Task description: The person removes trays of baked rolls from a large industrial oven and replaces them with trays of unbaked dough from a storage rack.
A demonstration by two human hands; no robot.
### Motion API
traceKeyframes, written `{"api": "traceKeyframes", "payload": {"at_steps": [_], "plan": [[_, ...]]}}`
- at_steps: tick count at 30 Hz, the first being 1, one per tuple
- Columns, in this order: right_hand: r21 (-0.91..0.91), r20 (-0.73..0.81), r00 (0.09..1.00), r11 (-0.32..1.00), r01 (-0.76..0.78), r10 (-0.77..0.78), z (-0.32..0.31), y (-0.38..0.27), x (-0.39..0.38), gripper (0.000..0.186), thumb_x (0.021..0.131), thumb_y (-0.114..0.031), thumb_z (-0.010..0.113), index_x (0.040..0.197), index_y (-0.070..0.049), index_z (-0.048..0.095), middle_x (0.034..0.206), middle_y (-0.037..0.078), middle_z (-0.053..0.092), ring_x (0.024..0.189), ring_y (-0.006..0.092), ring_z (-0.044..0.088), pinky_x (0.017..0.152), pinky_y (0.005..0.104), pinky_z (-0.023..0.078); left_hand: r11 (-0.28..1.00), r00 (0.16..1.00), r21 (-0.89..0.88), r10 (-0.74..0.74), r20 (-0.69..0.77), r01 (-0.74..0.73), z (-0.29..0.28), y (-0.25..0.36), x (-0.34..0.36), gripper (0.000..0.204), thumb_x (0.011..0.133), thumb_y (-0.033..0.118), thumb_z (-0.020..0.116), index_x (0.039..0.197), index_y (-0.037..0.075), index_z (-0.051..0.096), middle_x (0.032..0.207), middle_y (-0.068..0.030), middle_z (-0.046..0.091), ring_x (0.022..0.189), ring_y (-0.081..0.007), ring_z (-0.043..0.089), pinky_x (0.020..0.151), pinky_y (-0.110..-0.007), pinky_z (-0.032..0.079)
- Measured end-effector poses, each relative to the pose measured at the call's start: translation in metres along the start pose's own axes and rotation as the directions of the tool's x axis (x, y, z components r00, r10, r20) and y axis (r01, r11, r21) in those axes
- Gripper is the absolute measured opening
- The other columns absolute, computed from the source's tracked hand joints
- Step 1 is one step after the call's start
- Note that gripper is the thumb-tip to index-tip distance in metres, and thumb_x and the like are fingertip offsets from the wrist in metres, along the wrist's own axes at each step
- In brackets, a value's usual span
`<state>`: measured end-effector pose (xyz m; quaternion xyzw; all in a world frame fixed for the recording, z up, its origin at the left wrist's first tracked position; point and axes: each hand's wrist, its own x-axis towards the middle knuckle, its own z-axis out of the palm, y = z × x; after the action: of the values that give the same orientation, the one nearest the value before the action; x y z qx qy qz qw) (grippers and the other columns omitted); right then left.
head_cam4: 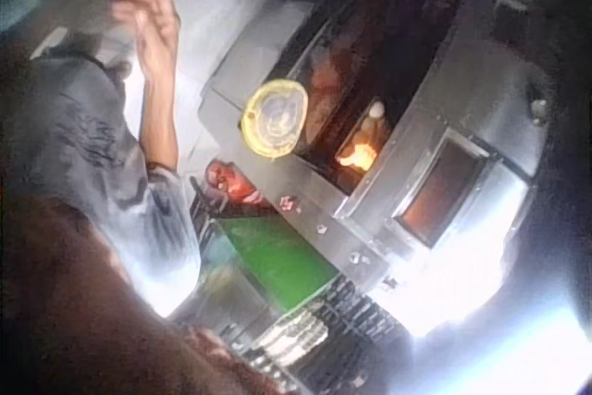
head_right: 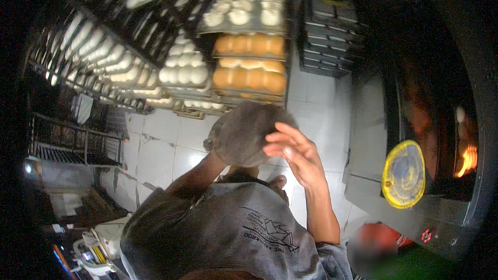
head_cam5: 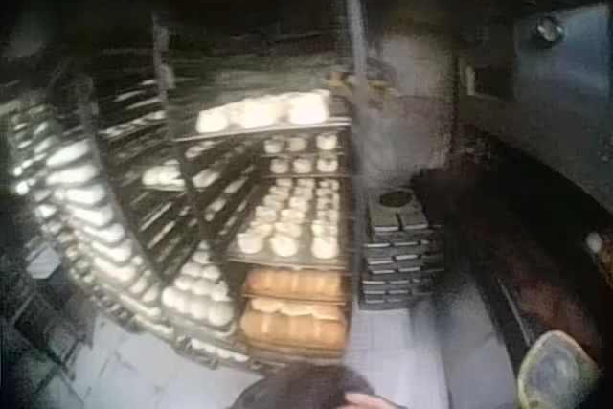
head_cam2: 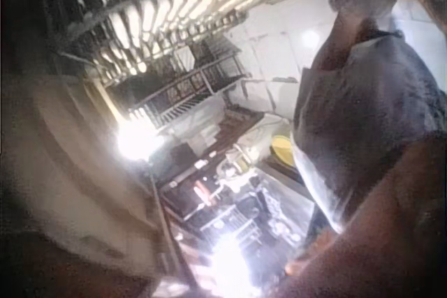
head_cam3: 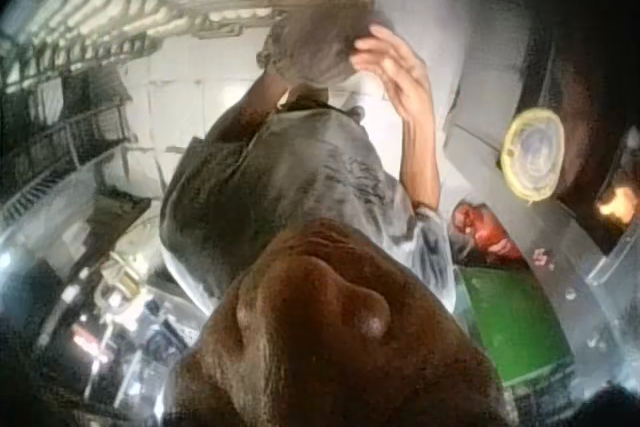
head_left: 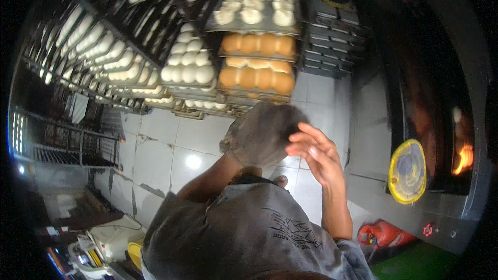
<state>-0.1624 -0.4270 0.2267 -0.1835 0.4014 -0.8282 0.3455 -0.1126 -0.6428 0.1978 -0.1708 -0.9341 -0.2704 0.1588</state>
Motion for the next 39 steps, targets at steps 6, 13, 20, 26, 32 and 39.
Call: {"api": "traceKeyframes", "payload": {"at_steps": [6, 13, 20, 26, 32, 39], "plan": [[-0.116, 0.224, 0.968, 0.989, -0.092, 0.117, 0.109, 0.073, 0.153, 0.055, 0.100, -0.029, 0.056, 0.143, 0.002, 0.040, 0.126, 0.019, 0.059, 0.111, 0.0281, 0.063, 0.097, 0.0407, 0.051, -0.406, 0.708, -0.901, -0.592, 0.385, 0.151, -0.052, -0.088, -0.140, 0.051, 0.103, 0.039, 0.041, 0.141, 0.006, 0.046, 0.144, -0.0109, 0.049, 0.133, -0.0230, 0.045, 0.112, -0.038, 0.035], [-0.032, -0.052, 0.998, 0.999, 0.021, -0.022, 0.268, 0.148, 0.434, 0.052, 0.103, -0.029, 0.048, 0.142, 0.003, 0.035, 0.128, 0.019, 0.055, 0.104, 0.0285, 0.062, 0.093, 0.0394, 0.053, -0.083, 0.596, -0.966, -0.773, 0.217, 0.245, -0.170, -0.204, -0.261, 0.050, 0.102, 0.039, 0.045, 0.140, 0.007, 0.048, 0.144, -0.0108, 0.049, 0.133, -0.0253, 0.045, 0.114, -0.041, 0.034], [0.088, -0.319, 0.892, 0.927, 0.365, -0.321, 0.290, 0.141, 0.619, 0.037, 0.101, -0.010, 0.047, 0.131, 0.010, 0.039, 0.121, 0.021, 0.052, 0.102, 0.0346, 0.059, 0.090, 0.0462, 0.056, 0.308, 0.476, -0.828, -0.877, -0.057, 0.468, -0.255, -0.284, -0.334, 0.049, 0.100, 0.038, 0.049, 0.139, 0.009, 0.049, 0.144, -0.0106, 0.050, 0.134, -0.0276, 0.044, 0.115, -0.043, 0.032], [0.060, -0.374, 0.863, 0.920, 0.387, -0.339, 0.291, 0.135, 0.601, 0.022, 0.095, -0.002, 0.049, 0.115, 0.006, 0.049, 0.118, 0.016, 0.052, 0.107, 0.0278, 0.055, 0.095, 0.0483, 0.057, 0.606, 0.563, -0.628, -0.769, -0.305, 0.488, -0.293, -0.327, -0.312, 0.049, 0.099, 0.038, 0.051, 0.139, 0.009, 0.050, 0.144, -0.0106, 0.051, 0.135, -0.0293, 0.044, 0.116, -0.045, 0.030], [0.187, -0.282, 0.936, 0.945, 0.269, -0.211, 0.342, 0.160, 0.461, 0.024, 0.092, 0.001, 0.047, 0.116, 0.005, 0.049, 0.120, 0.014, 0.052, 0.112, 0.0271, 0.053, 0.100, 0.0496, 0.054, 0.459, 0.485, -0.888, -0.787, -0.382, 0.045, -0.348, -0.362, -0.217, 0.051, 0.099, 0.039, 0.050, 0.140, 0.009, 0.048, 0.144, -0.0113, 0.050, 0.134, -0.0298, 0.044, 0.116, -0.046, 0.031], [0.224, -0.136, 0.990, 0.973, 0.053, -0.023, 0.381, 0.200, 0.254, 0.034, 0.092, 0.000, 0.047, 0.123, 0.012, 0.043, 0.125, 0.020, 0.052, 0.117, 0.0316, 0.056, 0.104, 0.0542, 0.051, 0.354, 0.420, -0.914, -0.813, -0.404, -0.195, -0.356, -0.305, -0.232, 0.052, 0.099, 0.040, 0.049, 0.141, 0.008, 0.047, 0.144, -0.0121, 0.049, 0.134, -0.0303, 0.044, 0.115, -0.047, 0.032]]}}
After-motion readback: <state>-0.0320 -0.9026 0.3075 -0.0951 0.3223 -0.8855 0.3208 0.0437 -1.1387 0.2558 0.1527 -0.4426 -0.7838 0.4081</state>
